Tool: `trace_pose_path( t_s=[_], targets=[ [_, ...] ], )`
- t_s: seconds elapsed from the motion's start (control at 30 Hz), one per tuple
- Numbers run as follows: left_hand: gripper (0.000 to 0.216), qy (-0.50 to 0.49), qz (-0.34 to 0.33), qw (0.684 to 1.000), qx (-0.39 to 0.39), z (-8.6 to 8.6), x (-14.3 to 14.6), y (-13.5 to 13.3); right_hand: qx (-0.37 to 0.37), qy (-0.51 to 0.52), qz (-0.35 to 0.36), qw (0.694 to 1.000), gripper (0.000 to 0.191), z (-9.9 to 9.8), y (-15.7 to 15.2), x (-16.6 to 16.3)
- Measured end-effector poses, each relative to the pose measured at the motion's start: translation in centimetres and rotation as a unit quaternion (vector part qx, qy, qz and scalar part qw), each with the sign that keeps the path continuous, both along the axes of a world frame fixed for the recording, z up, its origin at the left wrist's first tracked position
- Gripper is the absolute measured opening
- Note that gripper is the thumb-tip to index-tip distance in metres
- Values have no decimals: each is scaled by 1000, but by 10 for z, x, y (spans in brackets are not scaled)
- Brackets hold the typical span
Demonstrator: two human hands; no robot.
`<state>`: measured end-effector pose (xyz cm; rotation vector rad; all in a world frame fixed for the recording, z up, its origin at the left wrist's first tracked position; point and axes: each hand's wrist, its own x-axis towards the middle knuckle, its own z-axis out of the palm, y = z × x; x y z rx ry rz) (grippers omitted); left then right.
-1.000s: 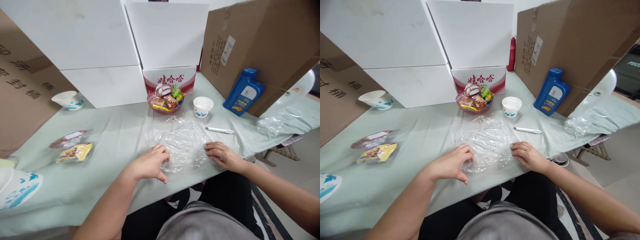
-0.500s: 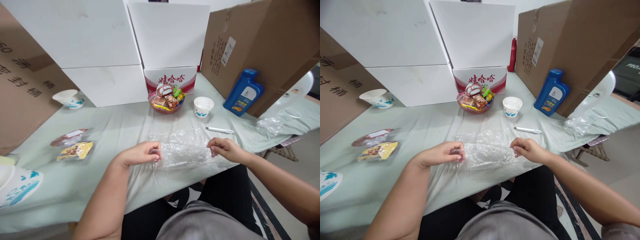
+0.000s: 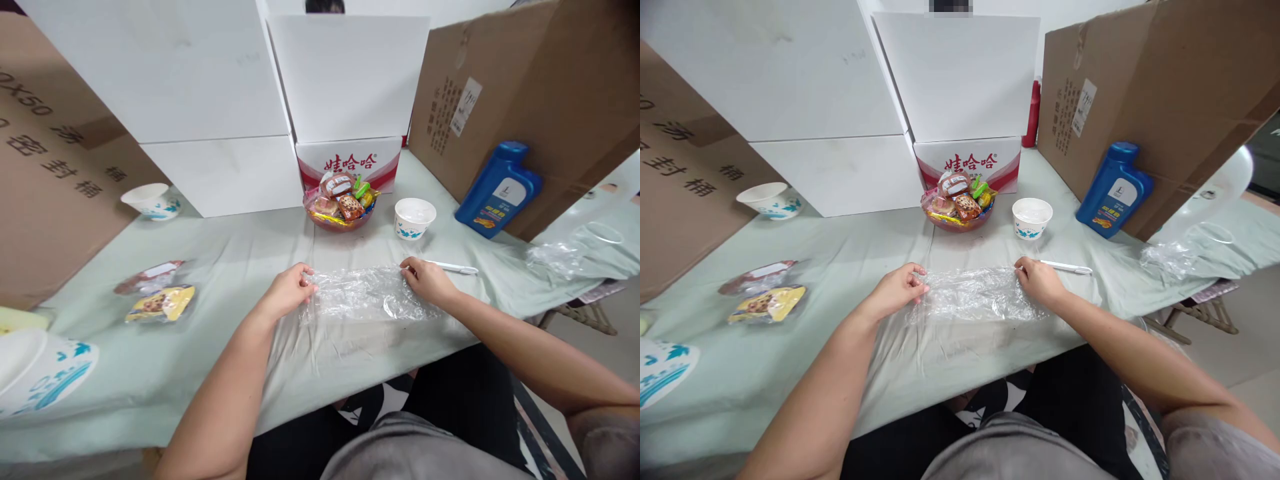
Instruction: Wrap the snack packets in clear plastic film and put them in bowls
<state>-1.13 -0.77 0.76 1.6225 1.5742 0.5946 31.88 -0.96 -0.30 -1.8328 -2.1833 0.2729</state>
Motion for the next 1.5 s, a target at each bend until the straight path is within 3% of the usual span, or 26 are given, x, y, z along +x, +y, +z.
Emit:
trace_pose_path(
  t_s=[0.33,0.5,0.63,0.7,0.77,0.83,0.9,1.0,1.13,1.2,1.27,1.37,1.43,1.5],
  targets=[
    [6,166,32,984,61,-8,2,6,30,-109,-9,994,25,-13,6,-5],
    [9,275,65,957,71,-1,10,3,25,-149,-2,989,26,-12,7,-8],
    [17,284,146,923,215,8,18,-8,24,-163,-1,986,27,-11,7,-9],
    [18,252,88,919,291,8,23,-14,24,-168,0,985,27,-11,6,-10],
    [21,210,-50,927,306,3,30,-17,24,-174,0,984,27,-12,5,-12],
    [29,200,-194,922,270,-4,36,-17,22,-182,-1,983,27,-12,5,-13],
    [53,232,-279,908,208,-12,41,-15,20,-190,-4,982,28,-11,6,-10],
    [74,281,-312,897,138,-16,44,-13,18,-203,-28,979,26,-3,11,4],
    [76,294,-319,893,121,-13,43,-14,45,-203,-68,976,27,12,12,23],
    [76,296,-321,891,125,-12,43,-14,92,-162,-9,982,29,15,6,21],
    [77,297,-322,889,132,-12,43,-14,128,-105,111,980,35,12,-4,8],
    [76,305,-321,886,136,-13,44,-15,85,-83,282,952,61,0,-18,-15],
    [75,313,-323,883,134,-13,44,-15,29,-101,330,938,76,-9,-22,-22],
    [75,317,-324,882,130,-14,43,-16,-1,-113,325,939,82,-18,-24,-17]
  ],
)
